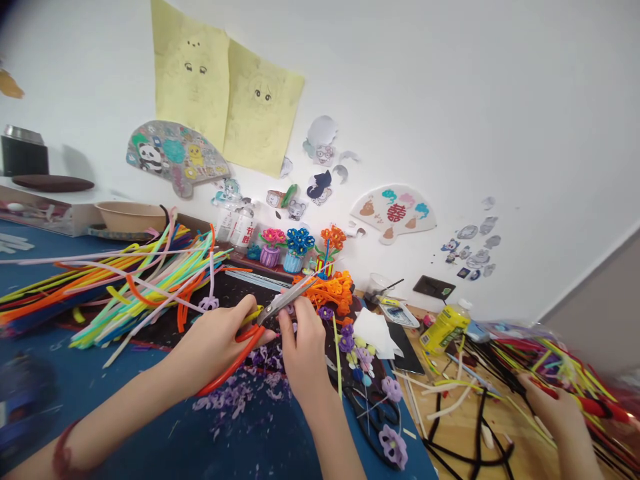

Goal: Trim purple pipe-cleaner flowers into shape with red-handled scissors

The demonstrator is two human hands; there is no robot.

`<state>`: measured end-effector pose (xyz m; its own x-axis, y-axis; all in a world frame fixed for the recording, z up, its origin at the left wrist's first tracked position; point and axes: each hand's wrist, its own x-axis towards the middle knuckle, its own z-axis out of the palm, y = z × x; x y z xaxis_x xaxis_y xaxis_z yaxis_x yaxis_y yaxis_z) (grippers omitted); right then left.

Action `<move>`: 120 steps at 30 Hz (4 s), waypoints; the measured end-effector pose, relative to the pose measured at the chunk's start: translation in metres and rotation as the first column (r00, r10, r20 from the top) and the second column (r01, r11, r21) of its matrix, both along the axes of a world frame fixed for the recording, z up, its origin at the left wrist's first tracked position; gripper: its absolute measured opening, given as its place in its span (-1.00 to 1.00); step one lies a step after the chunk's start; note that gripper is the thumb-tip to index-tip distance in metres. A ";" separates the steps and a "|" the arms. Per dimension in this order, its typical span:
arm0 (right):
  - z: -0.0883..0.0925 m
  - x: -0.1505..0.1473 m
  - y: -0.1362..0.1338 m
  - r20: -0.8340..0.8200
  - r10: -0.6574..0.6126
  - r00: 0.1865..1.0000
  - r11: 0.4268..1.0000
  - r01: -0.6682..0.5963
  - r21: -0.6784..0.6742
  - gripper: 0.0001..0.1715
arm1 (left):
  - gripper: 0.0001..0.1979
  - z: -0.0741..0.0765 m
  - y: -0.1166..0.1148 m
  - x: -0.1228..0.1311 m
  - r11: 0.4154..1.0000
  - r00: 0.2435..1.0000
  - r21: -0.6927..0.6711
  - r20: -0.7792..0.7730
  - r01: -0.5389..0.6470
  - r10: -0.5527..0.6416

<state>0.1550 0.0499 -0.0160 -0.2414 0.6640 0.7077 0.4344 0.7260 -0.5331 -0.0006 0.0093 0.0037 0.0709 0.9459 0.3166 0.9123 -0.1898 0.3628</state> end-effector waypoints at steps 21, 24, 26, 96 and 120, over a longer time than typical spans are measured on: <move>0.011 0.014 0.009 -0.389 0.078 0.918 0.960 -0.175 -0.220 -0.78 | -0.66 -0.001 0.003 -0.009 0.999 0.999 0.011 -0.006 0.050 -0.050; 0.010 0.014 0.009 -0.380 0.122 0.917 0.946 -0.223 -0.236 -0.79 | -0.67 -0.003 0.004 -0.010 0.997 0.997 0.005 -0.015 0.076 -0.076; 0.010 0.014 0.009 -0.373 0.127 0.919 0.946 -0.225 -0.233 -0.79 | -0.67 -0.004 0.004 -0.010 0.997 0.997 -0.020 -0.010 0.076 -0.076; 0.010 0.023 0.001 -0.302 -0.048 0.952 0.974 0.112 0.199 -0.86 | -0.61 0.005 -0.007 -0.006 0.988 0.986 0.047 -0.081 0.150 -0.146; 0.014 0.023 0.006 -0.389 0.132 0.912 0.985 -0.163 -0.048 -0.89 | -0.64 0.003 -0.007 -0.008 0.993 0.994 0.047 -0.024 0.107 -0.106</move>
<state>0.1776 0.0555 -0.0024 -0.0615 0.6983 0.7132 0.0764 0.7157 -0.6942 -0.0089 0.0021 0.0066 0.1780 0.9161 0.3594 0.8932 -0.3037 0.3316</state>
